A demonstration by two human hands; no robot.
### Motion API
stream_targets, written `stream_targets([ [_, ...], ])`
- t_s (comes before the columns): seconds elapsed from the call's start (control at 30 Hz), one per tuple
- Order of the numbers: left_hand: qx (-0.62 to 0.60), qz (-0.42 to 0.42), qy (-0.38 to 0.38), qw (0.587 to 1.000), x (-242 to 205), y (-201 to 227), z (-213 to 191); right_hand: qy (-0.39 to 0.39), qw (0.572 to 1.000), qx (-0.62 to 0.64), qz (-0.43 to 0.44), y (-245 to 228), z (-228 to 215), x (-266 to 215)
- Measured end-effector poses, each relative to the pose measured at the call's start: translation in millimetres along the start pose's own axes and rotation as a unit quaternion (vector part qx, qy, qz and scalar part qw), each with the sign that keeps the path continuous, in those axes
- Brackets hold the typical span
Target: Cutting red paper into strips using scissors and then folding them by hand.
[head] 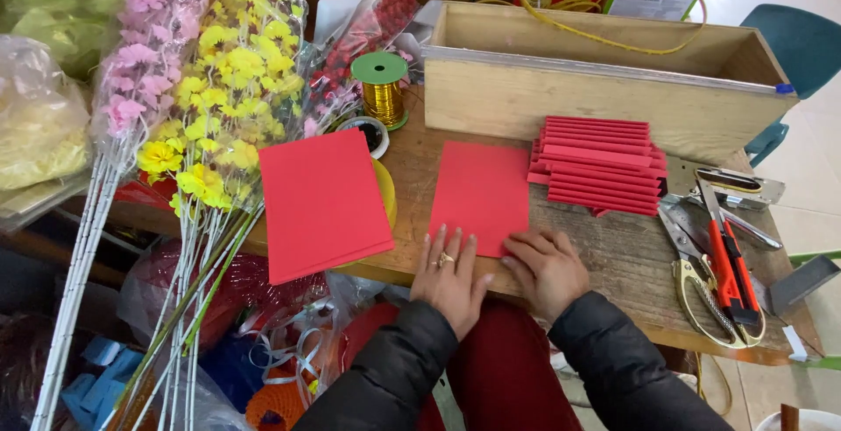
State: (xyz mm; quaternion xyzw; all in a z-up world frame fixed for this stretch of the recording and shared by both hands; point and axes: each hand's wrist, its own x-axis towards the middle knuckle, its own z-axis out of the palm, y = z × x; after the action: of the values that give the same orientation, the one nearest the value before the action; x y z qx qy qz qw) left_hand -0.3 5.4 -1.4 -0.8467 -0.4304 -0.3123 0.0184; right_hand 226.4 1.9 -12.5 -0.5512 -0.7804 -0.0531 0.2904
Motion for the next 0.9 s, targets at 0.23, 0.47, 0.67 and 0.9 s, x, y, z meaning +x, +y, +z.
stream_targets([
  [0.23, 0.006, 0.039, 0.053, 0.998, 9.4, -13.5, 7.1, 0.022, 0.997, 0.059, -0.048, -11.0, -22.4, 9.9],
  [0.47, -0.02, -0.005, 0.069, 0.997, -12.2, -36.2, 63.8, 0.092, 0.996, -0.019, -0.011, -31.1, -29.9, -5.1],
  [0.67, -0.087, -0.048, 0.003, 0.995, 13.9, -27.3, 25.7, 0.09, 0.991, 0.012, -0.096, -90.5, -45.9, -16.1],
  [0.9, -0.067, -0.095, -0.054, 0.992, 20.8, -28.0, 32.8, -0.03, 0.997, -0.059, -0.046, -76.1, -19.9, -23.8],
])
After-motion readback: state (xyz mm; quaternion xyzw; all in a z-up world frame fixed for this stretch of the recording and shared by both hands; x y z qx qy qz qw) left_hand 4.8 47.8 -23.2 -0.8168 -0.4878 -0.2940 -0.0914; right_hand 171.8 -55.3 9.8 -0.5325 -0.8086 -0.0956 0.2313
